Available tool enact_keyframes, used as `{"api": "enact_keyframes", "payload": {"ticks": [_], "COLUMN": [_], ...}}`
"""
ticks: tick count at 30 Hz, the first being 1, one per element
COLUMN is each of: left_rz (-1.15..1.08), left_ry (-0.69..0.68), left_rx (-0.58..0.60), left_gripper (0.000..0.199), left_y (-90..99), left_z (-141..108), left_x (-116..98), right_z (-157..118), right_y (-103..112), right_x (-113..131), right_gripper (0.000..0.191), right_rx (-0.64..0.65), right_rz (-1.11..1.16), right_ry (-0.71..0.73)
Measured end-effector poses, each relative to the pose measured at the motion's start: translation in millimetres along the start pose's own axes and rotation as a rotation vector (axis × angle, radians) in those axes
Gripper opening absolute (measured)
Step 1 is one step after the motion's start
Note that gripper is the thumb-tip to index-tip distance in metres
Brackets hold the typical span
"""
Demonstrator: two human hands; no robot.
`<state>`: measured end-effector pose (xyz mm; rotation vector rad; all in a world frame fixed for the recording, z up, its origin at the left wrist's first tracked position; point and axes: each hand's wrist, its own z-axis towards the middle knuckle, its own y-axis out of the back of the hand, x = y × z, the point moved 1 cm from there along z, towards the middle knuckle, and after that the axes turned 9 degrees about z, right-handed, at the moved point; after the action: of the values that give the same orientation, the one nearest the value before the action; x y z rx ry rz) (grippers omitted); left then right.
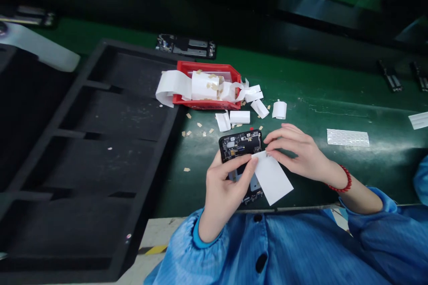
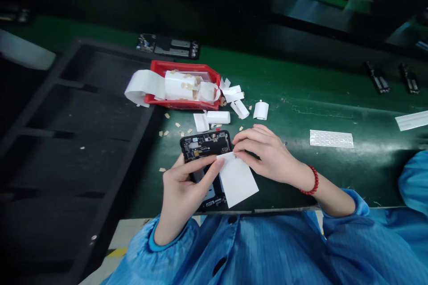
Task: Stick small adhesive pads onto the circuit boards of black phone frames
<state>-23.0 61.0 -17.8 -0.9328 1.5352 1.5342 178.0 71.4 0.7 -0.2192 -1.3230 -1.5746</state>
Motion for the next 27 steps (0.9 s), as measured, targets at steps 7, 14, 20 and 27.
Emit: {"api": "enact_keyframes", "payload": {"ticks": [7, 14, 20, 27], "left_rz": [-0.034, -0.016, 0.064, 0.180], "left_ry": [0.056, 0.078, 0.059, -0.112], "left_rx": [-0.024, 0.007, 0.123, 0.176], "left_gripper": [0.009, 0.013, 0.025, 0.032], "left_y": [-2.7, -7.4, -10.4, 28.8], "left_z": [1.4, 3.8, 18.1, 15.8], "left_x": [2.9, 7.0, 26.1, 14.9], "right_z": [-9.5, -7.4, 5.6, 41.1], "right_y": [-12.3, -2.8, 8.0, -6.2], "right_x": [-6.9, -1.3, 4.8, 11.3], "right_gripper": [0.021, 0.013, 0.010, 0.014], "right_rx": [-0.049, 0.037, 0.029, 0.126], "right_rz": [-0.167, 0.017, 0.114, -0.059], "right_ry": [0.120, -0.019, -0.106, 0.062]}}
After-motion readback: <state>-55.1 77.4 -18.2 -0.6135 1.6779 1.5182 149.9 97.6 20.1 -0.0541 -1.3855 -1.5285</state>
